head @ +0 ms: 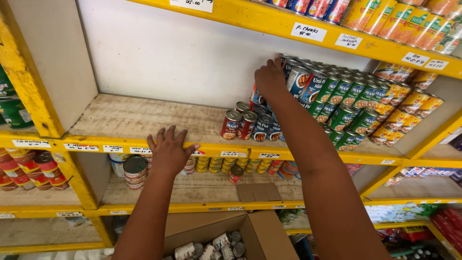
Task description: Stocking canned goods from a cardboard box onto store shelves.
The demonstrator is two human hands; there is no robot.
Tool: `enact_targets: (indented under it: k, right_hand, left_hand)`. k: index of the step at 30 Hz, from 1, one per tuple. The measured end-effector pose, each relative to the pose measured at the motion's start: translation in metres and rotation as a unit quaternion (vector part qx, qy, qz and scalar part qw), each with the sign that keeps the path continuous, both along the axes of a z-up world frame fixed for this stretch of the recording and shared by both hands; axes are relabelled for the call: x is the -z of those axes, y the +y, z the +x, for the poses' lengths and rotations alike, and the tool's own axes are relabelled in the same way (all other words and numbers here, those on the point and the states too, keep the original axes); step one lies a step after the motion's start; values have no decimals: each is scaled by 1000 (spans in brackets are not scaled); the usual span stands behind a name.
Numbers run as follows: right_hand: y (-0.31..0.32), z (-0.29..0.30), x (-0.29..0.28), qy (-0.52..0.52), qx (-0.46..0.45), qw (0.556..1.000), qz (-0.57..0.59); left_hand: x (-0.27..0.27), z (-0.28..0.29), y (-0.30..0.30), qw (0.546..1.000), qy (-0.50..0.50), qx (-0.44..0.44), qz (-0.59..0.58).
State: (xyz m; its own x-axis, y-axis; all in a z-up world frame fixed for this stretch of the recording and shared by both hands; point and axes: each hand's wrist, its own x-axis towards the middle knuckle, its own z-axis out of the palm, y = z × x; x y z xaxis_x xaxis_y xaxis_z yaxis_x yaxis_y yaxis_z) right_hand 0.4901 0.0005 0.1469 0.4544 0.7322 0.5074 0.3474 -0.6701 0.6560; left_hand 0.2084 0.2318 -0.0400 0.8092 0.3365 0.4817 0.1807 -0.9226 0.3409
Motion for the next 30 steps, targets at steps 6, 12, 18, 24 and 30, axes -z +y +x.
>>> enact_targets:
  k: [6, 12, 18, 24, 30]
  right_hand:
    - [4, -11, -5, 26, 50, 998, -18]
    - [-1, -6, 1, 3, 34, 999, -6]
    - [-4, -1, 3, 17, 35, 999, 10]
    - [-2, -4, 5, 10, 19, 1000, 21]
    - [-1, -9, 2, -7, 13, 1000, 19]
  left_hand:
    - [0, 2, 1, 1000, 4, -6, 1]
    - [0, 3, 0, 1000, 9, -9, 4]
    - [0, 1, 1, 1000, -1, -3, 1]
    - [1, 2, 1, 1000, -2, -7, -6]
    - [-3, 0, -1, 1000, 11, -6, -11]
